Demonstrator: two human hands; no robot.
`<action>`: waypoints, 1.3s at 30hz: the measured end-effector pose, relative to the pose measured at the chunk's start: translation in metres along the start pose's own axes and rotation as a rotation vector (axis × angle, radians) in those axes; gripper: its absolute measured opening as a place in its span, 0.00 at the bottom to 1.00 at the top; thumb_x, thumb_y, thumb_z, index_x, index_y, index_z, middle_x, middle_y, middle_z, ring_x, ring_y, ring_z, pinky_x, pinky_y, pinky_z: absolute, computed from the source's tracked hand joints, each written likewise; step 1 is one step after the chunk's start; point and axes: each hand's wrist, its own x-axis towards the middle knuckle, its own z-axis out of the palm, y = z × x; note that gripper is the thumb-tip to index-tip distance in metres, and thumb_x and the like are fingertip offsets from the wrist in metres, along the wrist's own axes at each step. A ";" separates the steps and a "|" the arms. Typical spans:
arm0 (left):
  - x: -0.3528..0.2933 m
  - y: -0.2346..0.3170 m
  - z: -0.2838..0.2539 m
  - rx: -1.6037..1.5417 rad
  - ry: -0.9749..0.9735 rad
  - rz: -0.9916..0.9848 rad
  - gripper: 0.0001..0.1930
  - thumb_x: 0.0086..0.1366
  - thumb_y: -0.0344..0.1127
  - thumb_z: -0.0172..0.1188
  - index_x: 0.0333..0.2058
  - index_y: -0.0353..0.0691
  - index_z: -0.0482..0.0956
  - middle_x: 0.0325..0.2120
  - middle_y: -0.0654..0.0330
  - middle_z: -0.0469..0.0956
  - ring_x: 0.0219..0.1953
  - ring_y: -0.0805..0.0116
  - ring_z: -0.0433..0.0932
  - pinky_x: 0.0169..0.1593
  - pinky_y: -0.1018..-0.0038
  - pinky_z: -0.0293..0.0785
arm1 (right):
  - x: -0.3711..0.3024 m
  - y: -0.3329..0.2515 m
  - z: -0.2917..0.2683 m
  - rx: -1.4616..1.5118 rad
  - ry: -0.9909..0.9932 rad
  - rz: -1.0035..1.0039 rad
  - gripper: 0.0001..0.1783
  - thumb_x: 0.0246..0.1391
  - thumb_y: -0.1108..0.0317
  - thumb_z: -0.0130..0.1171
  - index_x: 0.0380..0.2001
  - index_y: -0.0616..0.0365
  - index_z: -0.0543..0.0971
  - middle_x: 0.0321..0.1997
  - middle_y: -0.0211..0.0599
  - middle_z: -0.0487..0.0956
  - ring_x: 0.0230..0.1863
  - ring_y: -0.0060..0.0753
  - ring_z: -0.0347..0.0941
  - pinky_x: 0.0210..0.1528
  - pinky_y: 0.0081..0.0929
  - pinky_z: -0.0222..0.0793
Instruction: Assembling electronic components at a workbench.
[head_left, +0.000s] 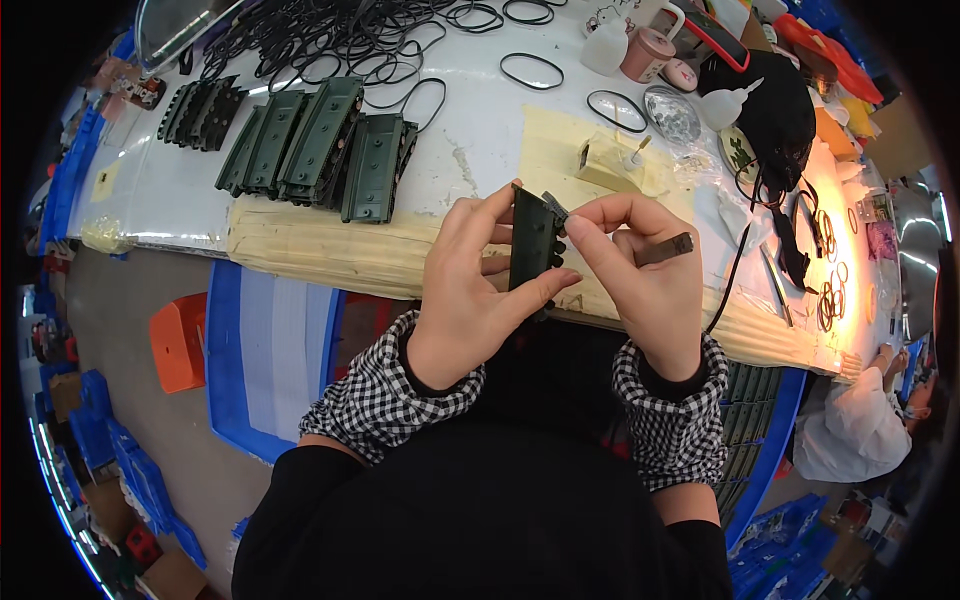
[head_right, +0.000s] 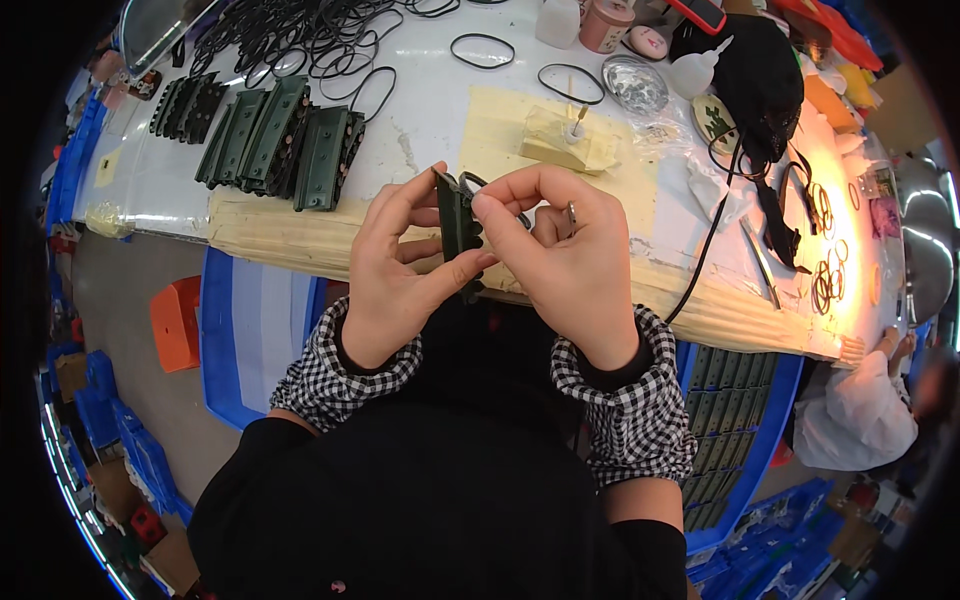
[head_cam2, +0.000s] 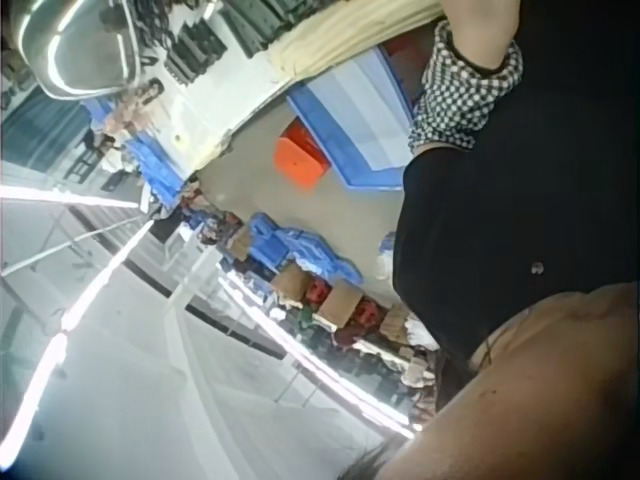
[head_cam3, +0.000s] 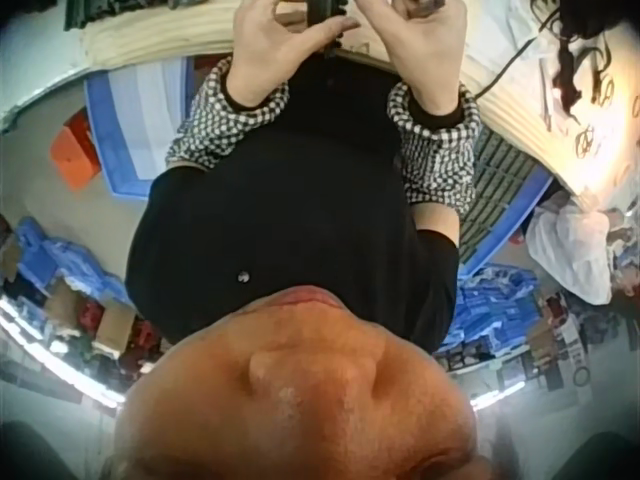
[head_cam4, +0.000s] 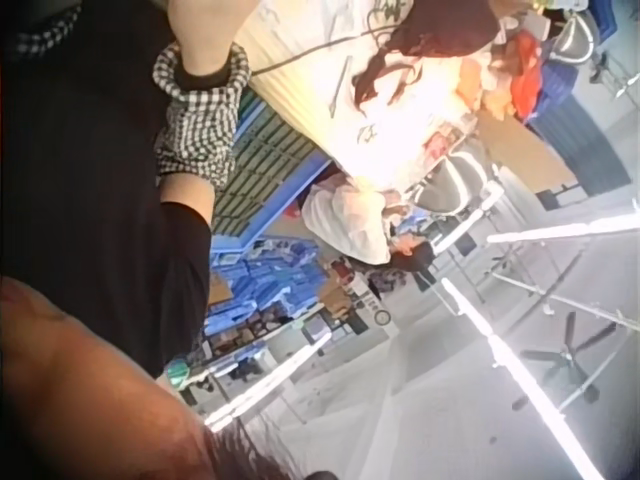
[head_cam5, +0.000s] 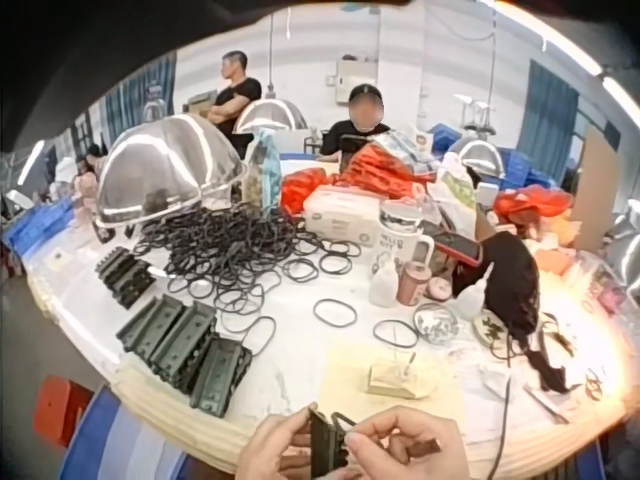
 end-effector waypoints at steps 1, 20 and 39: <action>-0.001 0.000 0.002 0.022 0.018 0.038 0.39 0.52 0.27 0.72 0.61 0.31 0.62 0.47 0.55 0.67 0.50 0.66 0.74 0.47 0.70 0.82 | 0.000 0.001 0.000 0.007 0.001 -0.006 0.05 0.51 0.73 0.63 0.30 0.64 0.80 0.24 0.23 0.78 0.15 0.01 0.50 0.15 0.09 0.41; -0.001 -0.001 0.010 0.025 0.097 0.042 0.37 0.52 0.26 0.71 0.60 0.30 0.65 0.47 0.57 0.68 0.49 0.67 0.75 0.49 0.69 0.81 | 0.011 -0.006 -0.005 -0.103 -0.076 0.013 0.07 0.49 0.72 0.61 0.26 0.67 0.79 0.18 0.24 0.75 0.14 0.04 0.52 0.15 0.13 0.45; 0.005 -0.013 -0.013 -0.574 -0.155 -0.265 0.34 0.57 0.23 0.66 0.60 0.26 0.62 0.50 0.54 0.72 0.48 0.67 0.75 0.46 0.72 0.80 | 0.003 -0.005 -0.003 -0.368 -0.001 -0.351 0.05 0.50 0.74 0.64 0.32 0.62 0.81 0.25 0.28 0.77 0.17 0.14 0.62 0.19 0.16 0.55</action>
